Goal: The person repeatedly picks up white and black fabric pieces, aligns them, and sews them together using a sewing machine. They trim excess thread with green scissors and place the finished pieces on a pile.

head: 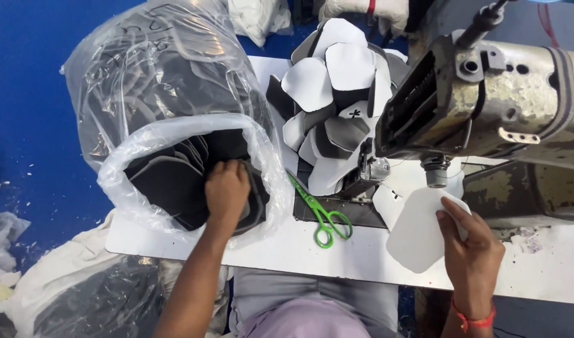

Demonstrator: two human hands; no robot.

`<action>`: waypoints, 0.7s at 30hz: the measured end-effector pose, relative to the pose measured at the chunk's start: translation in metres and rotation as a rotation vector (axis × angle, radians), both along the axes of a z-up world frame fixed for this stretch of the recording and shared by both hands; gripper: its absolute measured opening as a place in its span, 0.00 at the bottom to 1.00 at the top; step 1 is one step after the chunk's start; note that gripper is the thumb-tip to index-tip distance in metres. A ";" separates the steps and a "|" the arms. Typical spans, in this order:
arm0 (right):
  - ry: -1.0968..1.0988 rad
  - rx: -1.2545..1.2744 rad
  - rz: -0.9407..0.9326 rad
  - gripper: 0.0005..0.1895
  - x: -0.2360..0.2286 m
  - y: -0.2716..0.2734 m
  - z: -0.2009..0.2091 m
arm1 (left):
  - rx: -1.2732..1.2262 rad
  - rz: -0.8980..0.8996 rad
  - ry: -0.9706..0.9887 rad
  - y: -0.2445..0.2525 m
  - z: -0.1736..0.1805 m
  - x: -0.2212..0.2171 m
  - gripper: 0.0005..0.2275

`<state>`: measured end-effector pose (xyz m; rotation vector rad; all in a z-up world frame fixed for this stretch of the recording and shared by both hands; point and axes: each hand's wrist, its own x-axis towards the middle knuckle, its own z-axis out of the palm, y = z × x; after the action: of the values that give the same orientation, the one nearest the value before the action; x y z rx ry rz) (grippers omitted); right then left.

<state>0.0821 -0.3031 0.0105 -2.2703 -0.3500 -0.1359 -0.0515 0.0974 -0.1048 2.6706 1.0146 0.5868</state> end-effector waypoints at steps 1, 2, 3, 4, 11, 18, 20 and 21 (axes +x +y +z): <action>-0.022 0.023 0.030 0.18 -0.005 -0.004 0.000 | -0.131 -0.023 -0.134 0.006 -0.001 -0.007 0.09; -0.018 0.024 0.030 0.18 -0.010 -0.001 0.008 | -0.130 -0.023 -0.130 0.005 0.011 -0.016 0.09; 0.050 0.080 0.009 0.21 -0.014 0.001 0.017 | -0.144 -0.018 -0.177 0.004 0.023 -0.025 0.08; 0.119 0.136 -0.012 0.24 -0.017 0.004 0.026 | -0.157 -0.013 -0.225 0.003 0.034 -0.033 0.08; 0.232 0.335 0.098 0.23 -0.043 0.000 0.018 | -1.073 -0.221 -0.815 -0.077 0.091 -0.041 0.12; 0.351 0.506 0.279 0.23 -0.075 0.039 0.003 | -1.915 -0.427 -0.573 -0.155 0.086 -0.010 0.14; 0.349 0.460 0.246 0.22 -0.076 0.048 0.009 | -2.050 -0.480 -0.539 -0.165 0.075 -0.011 0.14; 0.290 0.455 0.247 0.21 -0.075 0.050 0.010 | -2.115 -0.512 -0.555 -0.166 0.069 -0.014 0.14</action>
<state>0.0069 -0.2529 0.0206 -1.7501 -0.3960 0.2197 -0.0650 -0.0690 -0.0363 0.6640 0.2189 -0.0555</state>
